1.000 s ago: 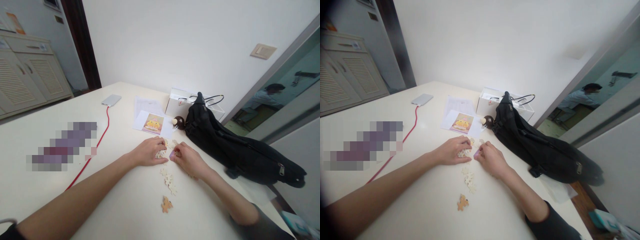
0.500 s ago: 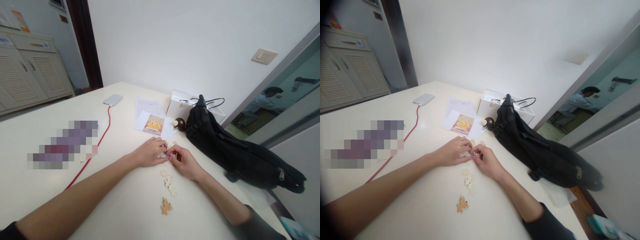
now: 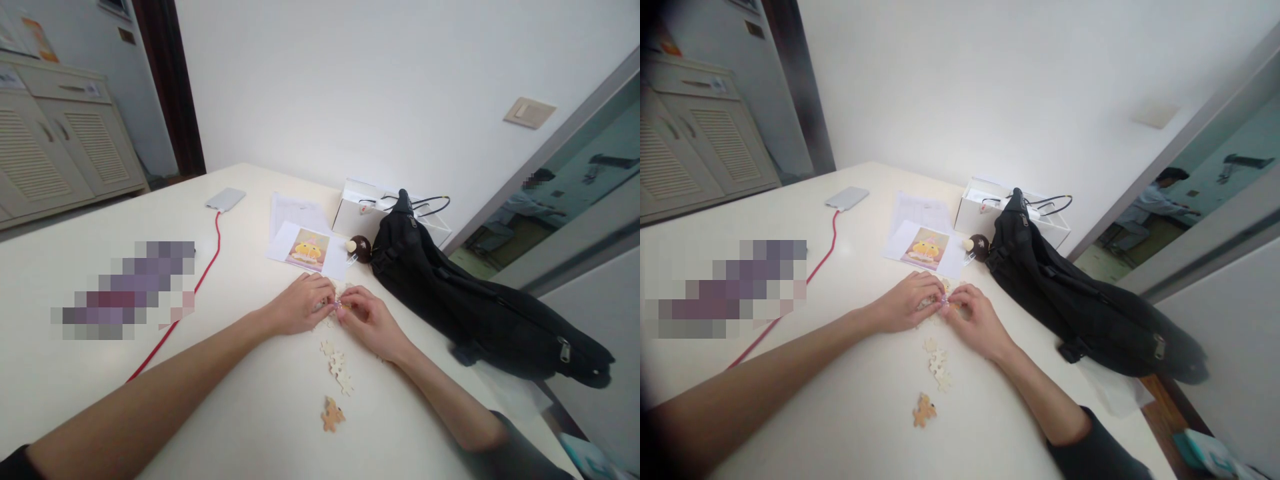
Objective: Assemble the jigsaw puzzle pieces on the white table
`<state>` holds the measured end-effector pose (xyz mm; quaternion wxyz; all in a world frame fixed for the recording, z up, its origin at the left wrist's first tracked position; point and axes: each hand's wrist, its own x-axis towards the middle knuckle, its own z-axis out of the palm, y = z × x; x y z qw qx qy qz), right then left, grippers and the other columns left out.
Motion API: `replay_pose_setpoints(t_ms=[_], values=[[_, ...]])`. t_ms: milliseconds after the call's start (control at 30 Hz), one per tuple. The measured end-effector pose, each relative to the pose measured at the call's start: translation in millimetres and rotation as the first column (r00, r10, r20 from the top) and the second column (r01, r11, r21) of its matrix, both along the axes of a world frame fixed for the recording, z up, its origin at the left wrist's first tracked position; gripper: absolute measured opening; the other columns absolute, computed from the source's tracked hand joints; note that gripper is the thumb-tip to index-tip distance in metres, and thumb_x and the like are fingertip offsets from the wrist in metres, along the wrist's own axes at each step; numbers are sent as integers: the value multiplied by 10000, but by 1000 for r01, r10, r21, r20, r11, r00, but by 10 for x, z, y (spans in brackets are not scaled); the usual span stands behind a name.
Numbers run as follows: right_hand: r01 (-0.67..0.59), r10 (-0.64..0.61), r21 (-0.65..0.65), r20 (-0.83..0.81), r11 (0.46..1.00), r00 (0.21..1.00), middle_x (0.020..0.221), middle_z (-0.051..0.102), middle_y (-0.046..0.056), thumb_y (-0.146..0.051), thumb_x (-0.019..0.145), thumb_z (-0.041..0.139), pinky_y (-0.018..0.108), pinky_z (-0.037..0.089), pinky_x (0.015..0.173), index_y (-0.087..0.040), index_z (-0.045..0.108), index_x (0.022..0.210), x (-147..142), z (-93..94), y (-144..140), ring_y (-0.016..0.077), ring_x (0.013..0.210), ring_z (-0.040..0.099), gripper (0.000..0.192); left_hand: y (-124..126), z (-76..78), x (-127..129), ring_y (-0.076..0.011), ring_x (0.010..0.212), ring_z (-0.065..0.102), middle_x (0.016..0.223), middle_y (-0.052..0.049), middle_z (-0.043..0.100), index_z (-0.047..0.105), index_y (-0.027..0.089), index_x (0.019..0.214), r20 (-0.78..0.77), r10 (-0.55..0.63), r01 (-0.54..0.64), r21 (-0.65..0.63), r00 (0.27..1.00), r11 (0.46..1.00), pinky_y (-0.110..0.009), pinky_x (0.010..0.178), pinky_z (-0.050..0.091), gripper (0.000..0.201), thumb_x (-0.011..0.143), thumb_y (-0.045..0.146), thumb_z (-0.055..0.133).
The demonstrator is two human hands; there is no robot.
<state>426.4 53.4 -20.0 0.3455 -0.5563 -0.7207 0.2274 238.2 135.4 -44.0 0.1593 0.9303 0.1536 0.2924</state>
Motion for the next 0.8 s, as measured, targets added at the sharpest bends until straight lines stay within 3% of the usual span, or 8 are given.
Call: replay_pose_setpoints(t_ms=[67,167,300,400,467,600,700,800], values=[[-21,21,-5,23,1000,1000,926,656,73,-351,883,580,340,463,824,-193,653,717,-4,2,-7,203,897,590,241,15,0,0,-204,958,551,989,-62,629,566,162,885,25,14,-13,-28,1000,1000,-361,842,393,147,952,256,475],[62,-62,-35,-8,997,998,744,628,35,-387,913,524,310,460,718,-191,608,693,43,-19,11,182,753,571,306,38,14,-6,-192,916,552,950,-62,631,575,159,861,86,31,-22,-106,996,994,-347,830,414,172,948,254,461],[49,-59,-108,-87,993,994,749,634,23,-445,915,505,284,439,638,-182,663,871,90,-41,25,175,704,556,310,37,18,-10,-192,941,555,954,-44,635,592,171,741,104,57,-46,-102,993,994,-362,874,409,246,935,296,506],[-7,-6,-151,-88,989,996,741,634,19,-408,922,506,289,445,629,-167,637,1137,79,-42,13,171,670,554,349,31,-13,-3,-219,1033,539,1017,-45,630,637,191,881,80,101,-96,-67,992,993,-395,936,400,138,899,314,577],[25,-25,-111,7,993,1000,760,627,29,-350,927,504,306,456,653,-154,599,1216,85,-41,8,174,670,554,362,53,-52,2,-228,1074,532,1049,-52,630,642,200,962,86,130,-124,-72,988,990,-411,968,398,138,897,302,576],[91,-108,82,246,993,963,1030,613,112,-279,890,560,393,453,871,-160,642,1133,149,-38,25,242,954,572,283,163,-158,1,-236,1073,552,1066,-54,636,649,195,927,115,300,-280,-158,947,947,-418,952,430,104,862,253,593],[9,-19,38,279,999,960,1024,613,103,-258,892,560,393,444,897,-176,669,1028,175,-28,35,239,976,573,192,233,-211,-5,-236,980,590,997,-48,660,651,184,916,68,407,-379,-252,911,890,-403,888,468,132,802,252,655],[-103,108,-36,237,994,965,910,625,73,-192,913,498,350,456,833,-185,668,901,158,-10,26,203,884,586,170,251,-208,-2,-193,805,614,868,-21,680,660,175,934,52,381,-332,-394,923,857,-336,770,499,176,779,256,674]])
